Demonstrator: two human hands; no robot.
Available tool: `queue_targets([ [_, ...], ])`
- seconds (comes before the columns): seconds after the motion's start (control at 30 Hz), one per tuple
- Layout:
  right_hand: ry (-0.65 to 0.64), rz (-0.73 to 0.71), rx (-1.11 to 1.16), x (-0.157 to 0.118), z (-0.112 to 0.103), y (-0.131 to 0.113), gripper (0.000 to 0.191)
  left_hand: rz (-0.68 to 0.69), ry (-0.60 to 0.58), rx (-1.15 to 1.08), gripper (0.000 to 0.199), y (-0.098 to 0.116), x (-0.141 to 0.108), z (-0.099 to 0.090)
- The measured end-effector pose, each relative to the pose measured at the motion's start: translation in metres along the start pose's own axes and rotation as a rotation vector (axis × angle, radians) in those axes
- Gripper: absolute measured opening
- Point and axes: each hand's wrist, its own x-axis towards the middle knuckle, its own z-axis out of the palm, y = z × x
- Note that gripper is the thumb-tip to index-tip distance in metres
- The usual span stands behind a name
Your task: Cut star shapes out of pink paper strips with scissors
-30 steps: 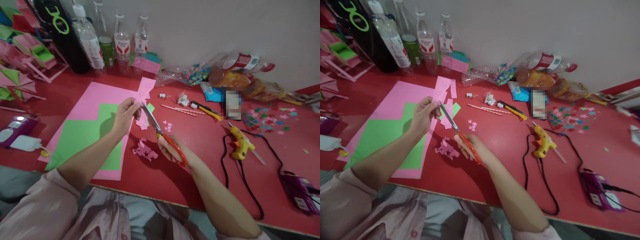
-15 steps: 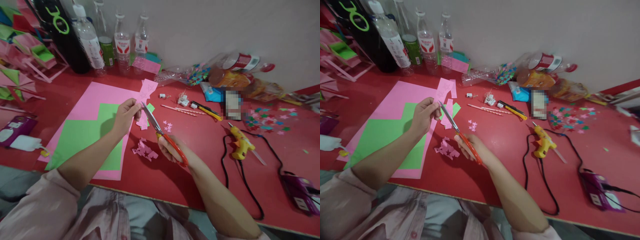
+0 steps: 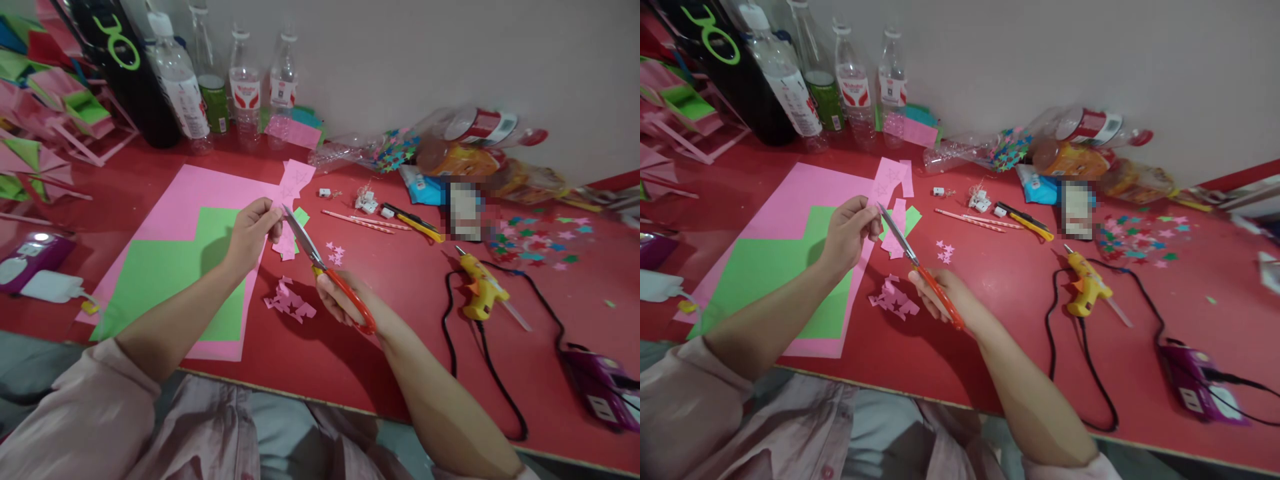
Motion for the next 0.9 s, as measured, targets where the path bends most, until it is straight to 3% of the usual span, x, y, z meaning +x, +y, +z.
queue_targets([
  [0.7,-0.065,-0.007,0.116,0.0054,-0.0053,0.0067,0.053,0.01,-0.086,-0.025,0.015,-0.0052,-0.003,-0.0008],
  [0.9,-0.036,-0.029,0.196,0.0029,0.0031,0.0043,0.053,-0.007,-0.075,-0.043,0.015,-0.0085,-0.0038,0.002],
])
